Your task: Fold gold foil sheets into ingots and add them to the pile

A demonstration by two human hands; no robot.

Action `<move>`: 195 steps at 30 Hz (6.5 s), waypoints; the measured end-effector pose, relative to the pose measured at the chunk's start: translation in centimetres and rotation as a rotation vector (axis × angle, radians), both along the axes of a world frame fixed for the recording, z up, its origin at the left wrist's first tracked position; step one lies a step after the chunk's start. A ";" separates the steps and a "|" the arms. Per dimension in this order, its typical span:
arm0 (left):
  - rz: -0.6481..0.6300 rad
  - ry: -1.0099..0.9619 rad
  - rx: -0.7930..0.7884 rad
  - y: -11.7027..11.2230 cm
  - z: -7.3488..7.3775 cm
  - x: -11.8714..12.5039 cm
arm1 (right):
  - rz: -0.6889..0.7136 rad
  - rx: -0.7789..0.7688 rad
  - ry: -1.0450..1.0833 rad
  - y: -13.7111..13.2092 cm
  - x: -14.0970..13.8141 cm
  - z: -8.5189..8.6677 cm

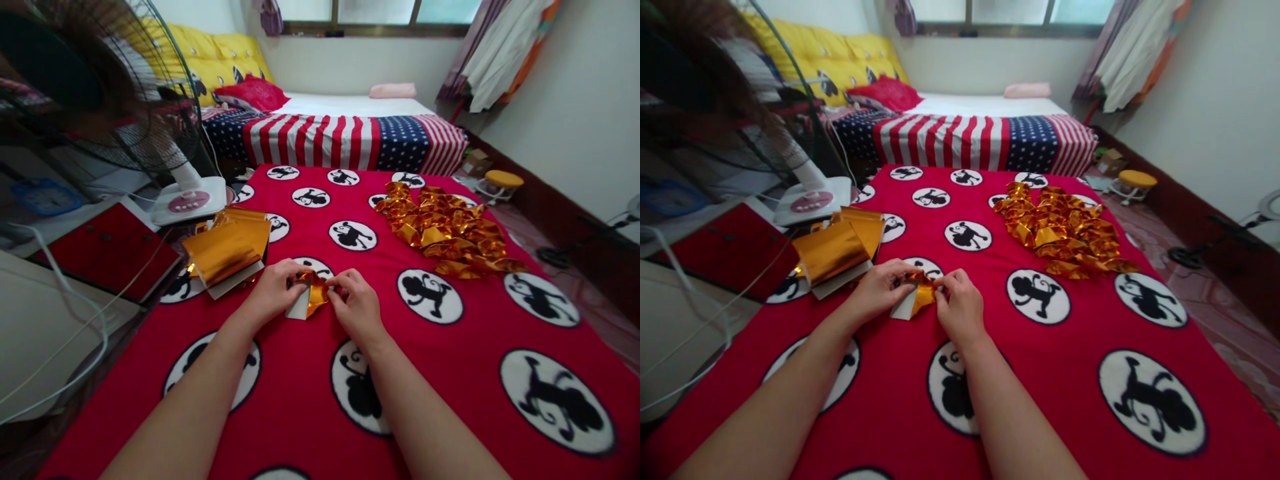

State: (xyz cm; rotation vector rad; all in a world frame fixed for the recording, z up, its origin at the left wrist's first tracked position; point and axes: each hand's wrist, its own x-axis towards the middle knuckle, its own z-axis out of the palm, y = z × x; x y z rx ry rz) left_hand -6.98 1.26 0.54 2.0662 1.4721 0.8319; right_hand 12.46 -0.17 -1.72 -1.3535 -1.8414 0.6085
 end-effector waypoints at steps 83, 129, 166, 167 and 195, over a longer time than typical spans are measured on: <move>0.083 0.454 0.301 -5.5 -0.1 3.2 | 0.277 -0.051 -0.071 1.5 2.0 0.8; 0.059 0.030 0.160 -1.7 -1.5 5.1 | 0.081 -0.016 -0.042 0.9 3.3 0.1; 0.203 0.076 0.144 -1.6 -1.2 6.1 | -0.001 -0.019 -0.100 1.1 2.5 0.6; 0.210 0.085 0.147 -1.7 -1.1 6.1 | -0.006 -0.019 -0.103 1.1 2.5 0.6; 0.232 0.307 0.171 -1.9 -1.2 6.6 | -0.112 -0.014 -0.139 1.0 1.7 0.5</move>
